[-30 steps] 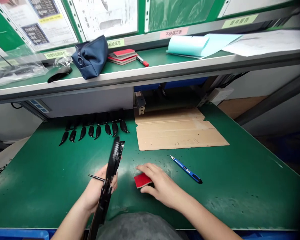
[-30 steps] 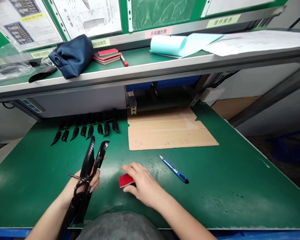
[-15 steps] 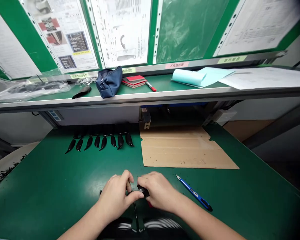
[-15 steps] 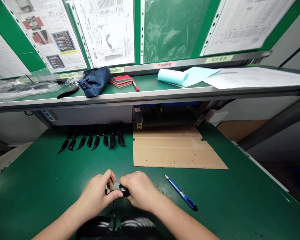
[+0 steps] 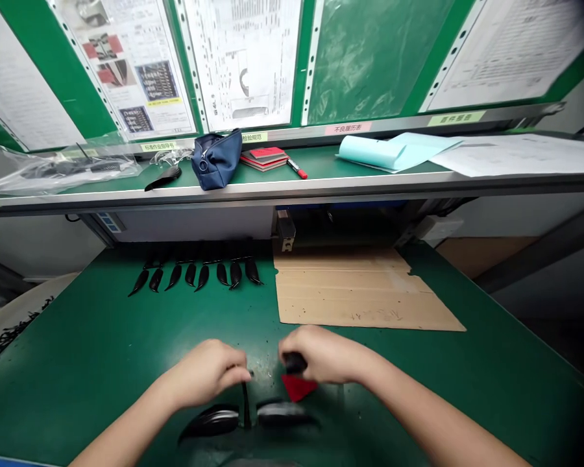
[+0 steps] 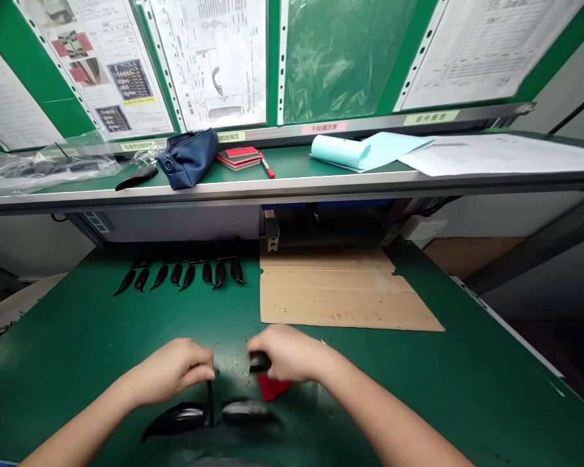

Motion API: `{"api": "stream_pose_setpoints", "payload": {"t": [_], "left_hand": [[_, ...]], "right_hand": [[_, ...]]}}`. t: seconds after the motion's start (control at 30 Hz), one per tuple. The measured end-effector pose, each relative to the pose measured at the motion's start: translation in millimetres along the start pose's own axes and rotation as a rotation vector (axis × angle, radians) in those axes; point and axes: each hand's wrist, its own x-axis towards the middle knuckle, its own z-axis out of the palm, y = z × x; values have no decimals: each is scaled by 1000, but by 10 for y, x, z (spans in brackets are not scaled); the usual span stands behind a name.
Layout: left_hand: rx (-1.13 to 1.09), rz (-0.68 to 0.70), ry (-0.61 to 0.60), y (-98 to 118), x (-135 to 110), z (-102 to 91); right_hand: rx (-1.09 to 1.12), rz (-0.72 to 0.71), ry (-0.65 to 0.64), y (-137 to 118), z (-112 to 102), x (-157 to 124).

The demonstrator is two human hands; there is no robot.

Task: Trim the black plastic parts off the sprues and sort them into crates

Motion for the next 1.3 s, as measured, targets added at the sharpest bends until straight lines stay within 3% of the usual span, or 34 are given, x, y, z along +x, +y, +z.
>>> {"api": "stream_pose_setpoints", "payload": {"t": [0.13, 0.3, 0.37, 0.47, 0.6, 0.73, 0.8, 0.87, 0.97, 1.1, 1.2, 1.3], "left_hand": [[-218, -352, 306, -191, -67, 230], [-296, -469, 431, -341, -86, 512], [-310, -527, 554, -379, -99, 534], [-516, -530, 683, -378, -111, 596], [-1072, -468, 637, -238, -105, 852], [-1478, -537, 613, -115, -98, 1068], [-1335, -543, 623, -139, -96, 1080], [-993, -498, 672, -229, -101, 1018], [-609, -462, 789, -424, -147, 814], [-400, -494, 846, -578, -270, 509], [-331, -481, 748, -507, -353, 370], [-244, -373, 455, -308, -399, 298]], "right_hand": [[251, 328, 508, 182, 162, 40], [377, 392, 759, 79, 550, 90], [365, 417, 747, -27, 682, 83], [302, 349, 552, -183, 850, 93], [146, 329, 412, -225, 981, 167], [66, 297, 364, -105, 1006, 190], [21, 273, 399, -66, 1021, 180], [-31, 236, 379, -55, 1053, 182], [-63, 141, 196, -69, 1122, 221], [-101, 46, 80, -117, 1125, 262], [-193, -1, 188, -202, 985, 242], [-376, -150, 251, -301, 817, 216]]}}
